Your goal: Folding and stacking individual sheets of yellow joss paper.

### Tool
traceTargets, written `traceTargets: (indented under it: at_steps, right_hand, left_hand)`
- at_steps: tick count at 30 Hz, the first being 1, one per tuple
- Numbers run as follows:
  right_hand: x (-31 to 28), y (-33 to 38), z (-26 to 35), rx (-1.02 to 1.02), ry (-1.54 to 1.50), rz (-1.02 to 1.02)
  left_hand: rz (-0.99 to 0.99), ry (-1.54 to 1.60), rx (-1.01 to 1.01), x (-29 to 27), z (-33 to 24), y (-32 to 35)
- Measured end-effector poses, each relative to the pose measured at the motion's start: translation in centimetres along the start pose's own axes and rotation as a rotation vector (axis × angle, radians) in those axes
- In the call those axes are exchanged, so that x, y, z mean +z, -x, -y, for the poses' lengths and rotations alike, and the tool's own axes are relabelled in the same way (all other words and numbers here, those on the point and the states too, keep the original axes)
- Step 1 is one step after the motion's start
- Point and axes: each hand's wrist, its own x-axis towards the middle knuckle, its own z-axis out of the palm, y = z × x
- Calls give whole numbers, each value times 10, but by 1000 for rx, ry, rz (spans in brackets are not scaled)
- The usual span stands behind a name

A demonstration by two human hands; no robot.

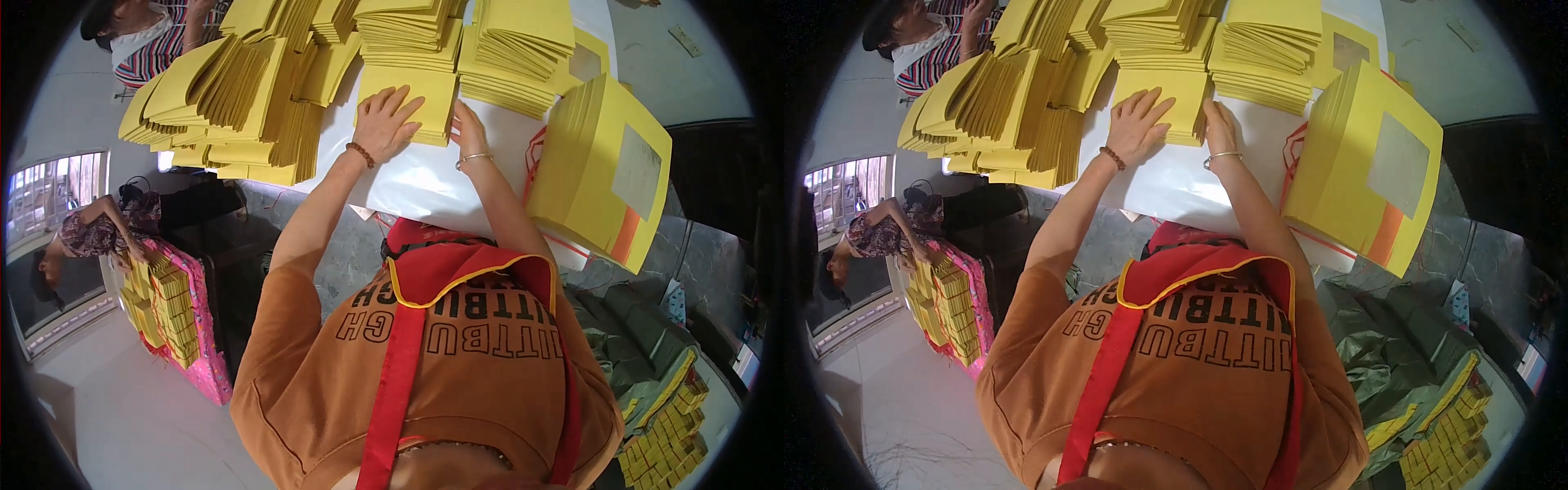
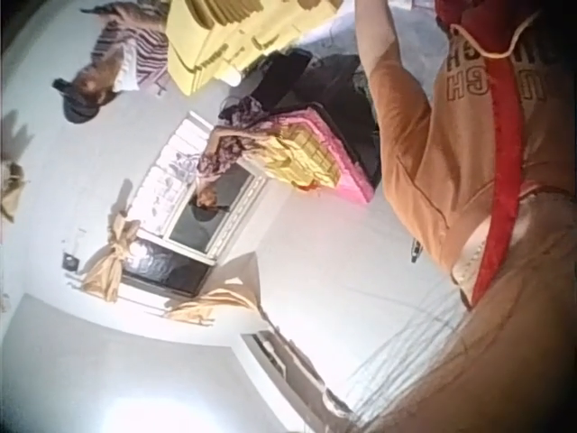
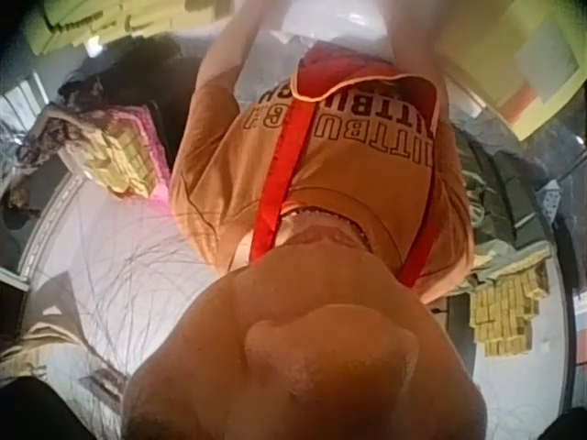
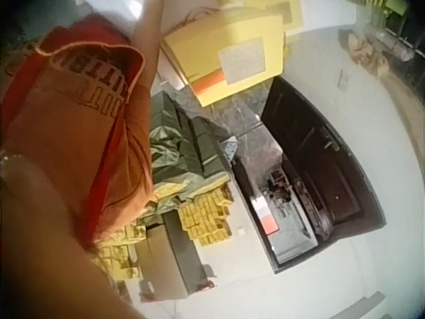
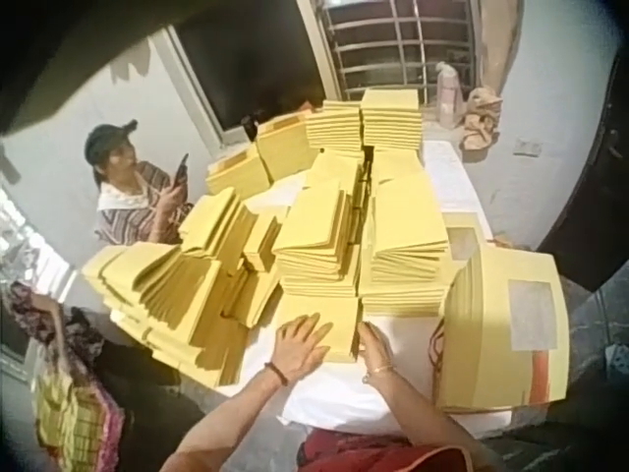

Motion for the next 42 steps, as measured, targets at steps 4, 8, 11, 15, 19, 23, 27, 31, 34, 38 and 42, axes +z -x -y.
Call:
traceTargets:
  at_steps: [4,8,11,15,19,23,27,31,34,38,42]
  right_hand:
    - [-21,19,-13,19,94,-129]
    - [-35,35,-21,42,202,-12]
    - [-30,47,-18,-89,393,36]
    - [-22,54,-23,-269,561,134]
    - [-20,53,-26,-351,667,172]
    - [-20,53,-28,-340,749,195]
    - [-21,53,-25,-385,871,196]
    - [-27,61,-10,-244,704,228]
    - [-39,72,-6,-222,688,206]
    - [-47,127,39,-314,595,450]
    - [-61,198,122,-187,333,630]
  left_hand:
    - [49,46,14,-9,3,-3]
    - [97,48,44,-15,9,-9]
    - [101,27,40,-16,10,-12]
    - [101,7,83,-19,10,-12]
    - [102,-17,55,-14,12,-10]
    - [94,-43,54,-6,13,-7]
    - [79,-79,85,-7,13,-7]
    - [130,-73,95,-10,12,-11]
    - [131,-71,90,-12,10,-10]
    - [134,-47,91,-13,11,-12]
    - [141,-48,86,-20,12,-12]
